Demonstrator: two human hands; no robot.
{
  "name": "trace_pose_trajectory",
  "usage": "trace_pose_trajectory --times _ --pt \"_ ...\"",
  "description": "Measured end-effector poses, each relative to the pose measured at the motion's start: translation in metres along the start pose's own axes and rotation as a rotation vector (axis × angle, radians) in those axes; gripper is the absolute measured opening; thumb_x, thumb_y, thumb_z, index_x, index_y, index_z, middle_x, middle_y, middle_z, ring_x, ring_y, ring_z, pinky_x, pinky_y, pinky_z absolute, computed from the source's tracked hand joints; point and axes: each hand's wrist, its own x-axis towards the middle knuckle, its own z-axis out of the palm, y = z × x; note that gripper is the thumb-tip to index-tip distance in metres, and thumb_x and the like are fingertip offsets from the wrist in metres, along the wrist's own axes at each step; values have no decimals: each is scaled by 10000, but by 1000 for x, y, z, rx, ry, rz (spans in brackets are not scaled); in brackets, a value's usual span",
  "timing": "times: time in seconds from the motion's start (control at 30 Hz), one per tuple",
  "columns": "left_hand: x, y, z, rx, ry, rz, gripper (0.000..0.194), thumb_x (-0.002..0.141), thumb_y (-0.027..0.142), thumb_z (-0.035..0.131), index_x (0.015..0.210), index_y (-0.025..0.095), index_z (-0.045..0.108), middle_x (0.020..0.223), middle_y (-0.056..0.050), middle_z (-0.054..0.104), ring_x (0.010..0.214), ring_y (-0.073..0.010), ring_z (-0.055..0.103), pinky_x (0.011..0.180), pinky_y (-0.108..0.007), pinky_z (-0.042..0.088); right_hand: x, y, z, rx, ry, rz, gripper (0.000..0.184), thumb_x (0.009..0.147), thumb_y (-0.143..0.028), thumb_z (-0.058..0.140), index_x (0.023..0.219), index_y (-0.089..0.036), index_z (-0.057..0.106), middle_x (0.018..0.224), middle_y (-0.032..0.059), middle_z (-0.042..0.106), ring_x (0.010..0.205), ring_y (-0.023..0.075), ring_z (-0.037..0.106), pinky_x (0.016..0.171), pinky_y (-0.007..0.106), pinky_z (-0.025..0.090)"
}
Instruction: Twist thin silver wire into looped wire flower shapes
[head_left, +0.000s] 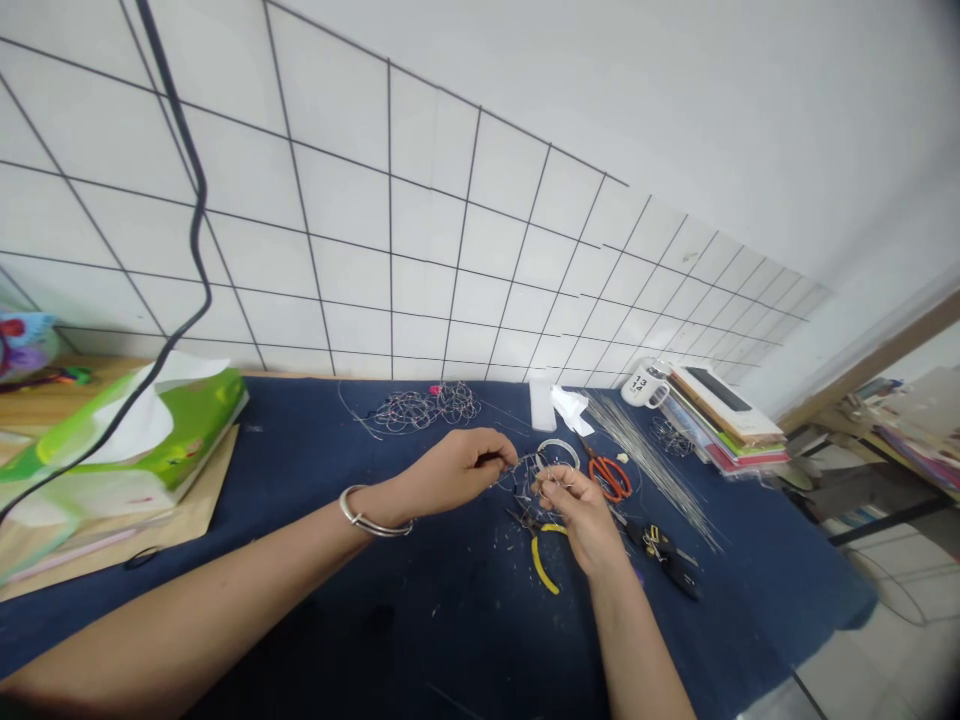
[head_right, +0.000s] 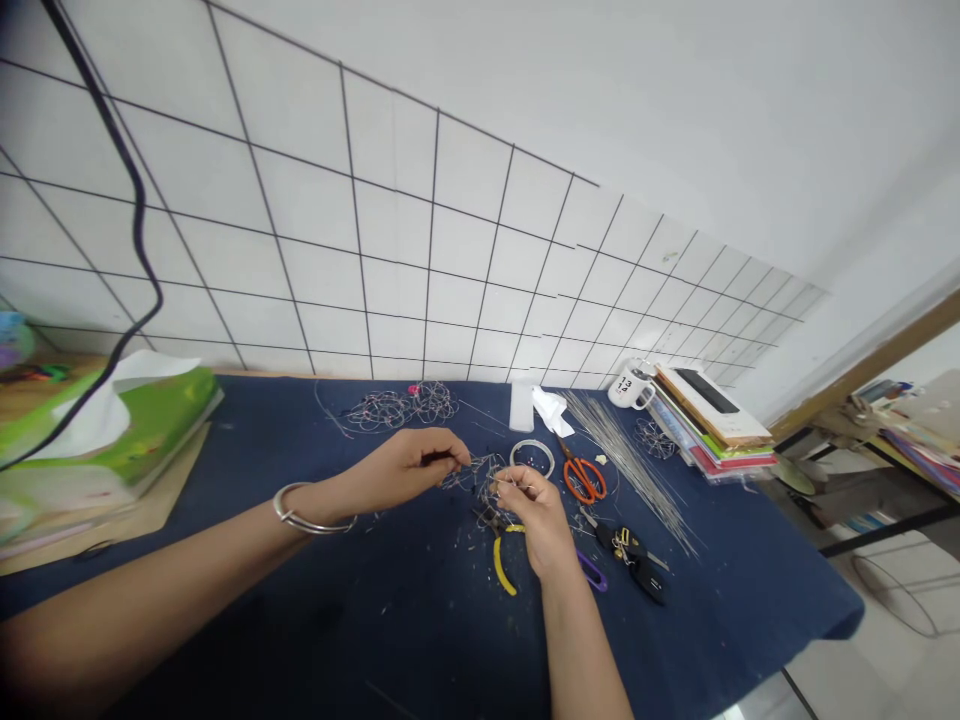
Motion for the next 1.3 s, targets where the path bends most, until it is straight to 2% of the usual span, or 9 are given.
trace_pose_trajectory --times 0.13,0.4,0.57,0.83,1.3 --pt "0 1 1 1 -10 -4 269 745 109 396 880 182 617 816 -12 630 704 -102 558 645 -225 436 0 1 0 15 -8 -2 166 751 -289 630 883 -188 637 824 33 619 782 159 549 689 263 405" --pt "0 4 0 3 -4 -11 256 753 116 399 874 183 614 828 -8 630 719 -101 561 657 -223 440 1 2 0 35 -4 0 181 727 -298 648 878 -198 649 837 38 638 791 173 562 694 276 415" --pt "-1 6 -2 5 5 5 253 753 119 396 874 176 611 824 -15 630 710 -101 557 647 -223 437 1 3 -1 63 -14 13 203 702 -246 656 899 -194 650 844 41 643 768 165 559 708 286 421" --pt "-6 19 -12 -16 17 10 249 766 125 394 889 181 603 818 -16 624 696 -98 558 636 -224 444 -3 -4 2 104 -22 0 244 673 -174 652 915 -196 633 841 37 638 785 167 552 713 283 415" --pt "-15 41 -20 -56 -10 0 230 770 132 401 915 167 576 763 -11 595 622 -84 496 577 -210 411 -5 -10 3 209 -57 40 214 681 -181 645 894 -192 630 840 41 638 753 157 551 693 282 411"
